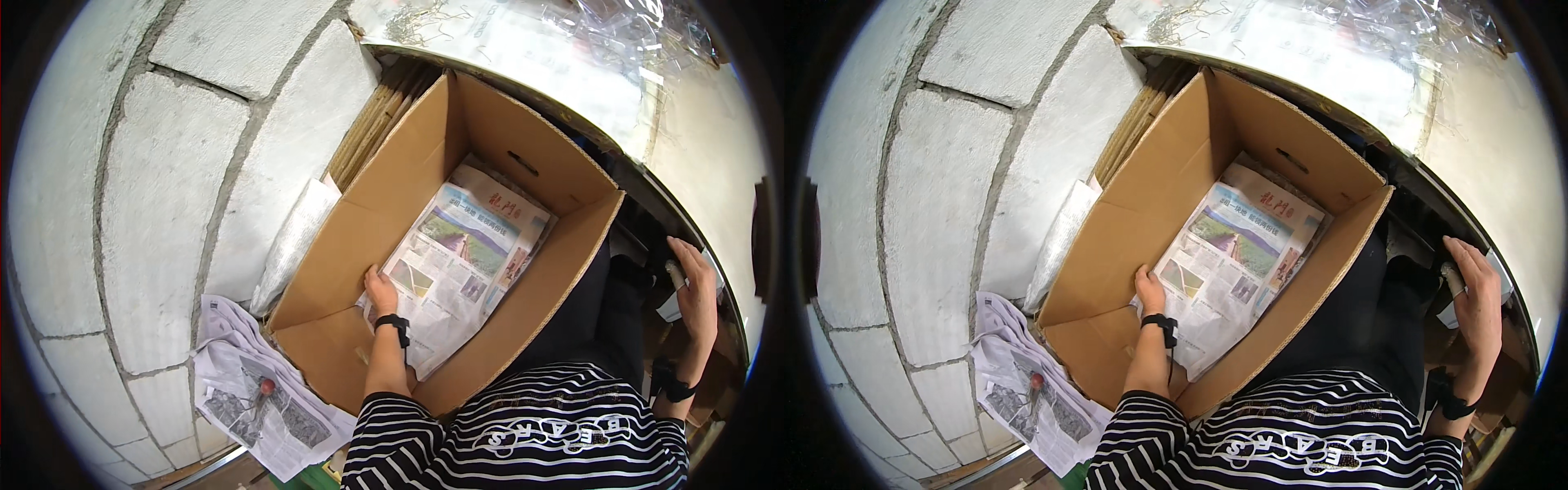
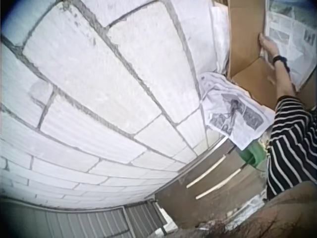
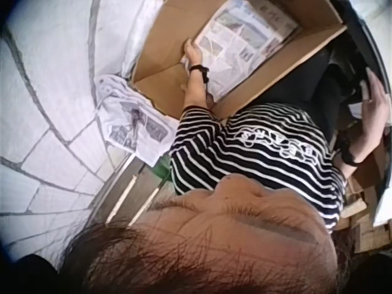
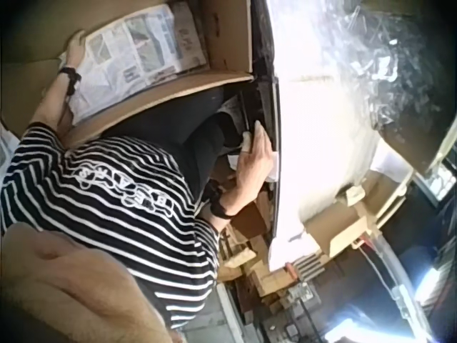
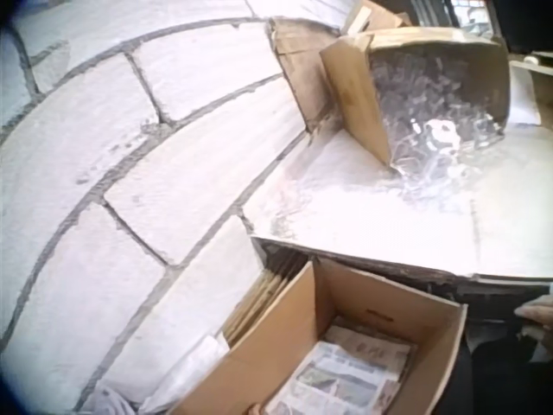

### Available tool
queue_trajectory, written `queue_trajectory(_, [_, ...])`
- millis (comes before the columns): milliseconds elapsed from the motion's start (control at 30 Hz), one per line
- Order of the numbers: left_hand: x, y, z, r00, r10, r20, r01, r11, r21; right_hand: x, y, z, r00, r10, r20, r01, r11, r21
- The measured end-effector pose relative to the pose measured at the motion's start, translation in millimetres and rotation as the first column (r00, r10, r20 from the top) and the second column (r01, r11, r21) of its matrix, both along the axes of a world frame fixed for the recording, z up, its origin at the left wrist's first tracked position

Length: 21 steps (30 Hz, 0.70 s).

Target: The person sits on the floor and prepares a cardboard box by lining it with a newspaper. They then repeatedly pick up small, yellow, stick-like items from a table, place them into small clear plastic bags, and put the filled bags into the box.

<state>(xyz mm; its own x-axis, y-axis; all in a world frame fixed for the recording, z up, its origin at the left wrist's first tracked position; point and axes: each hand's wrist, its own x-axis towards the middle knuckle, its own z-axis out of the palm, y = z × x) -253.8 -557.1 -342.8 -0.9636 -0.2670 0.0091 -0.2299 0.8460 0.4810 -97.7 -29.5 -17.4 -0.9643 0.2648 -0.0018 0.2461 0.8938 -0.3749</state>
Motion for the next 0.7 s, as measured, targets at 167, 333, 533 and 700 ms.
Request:
queue_trajectory(167, [-5,-27,7,0.987,-0.080,0.136,0.067,0.993,0.101,-1,-4,-6,1.000,0.028,-0.001,-0.028,0.999,-0.045])
queue_trajectory(333, [-10,-27,30,0.940,-0.157,0.304,0.040,0.933,0.358,5,-3,-11,1.000,0.009,-0.017,-0.010,0.998,-0.061])
queue_trajectory(533, [-14,-23,63,0.700,-0.423,0.575,0.005,0.808,0.588,10,-4,-6,1.000,0.005,-0.024,-0.006,0.998,-0.061])
queue_trajectory(700, [-24,-13,106,0.590,-0.497,0.636,0.431,0.860,0.272,10,-6,3,0.998,0.045,-0.048,-0.045,0.999,-0.016])
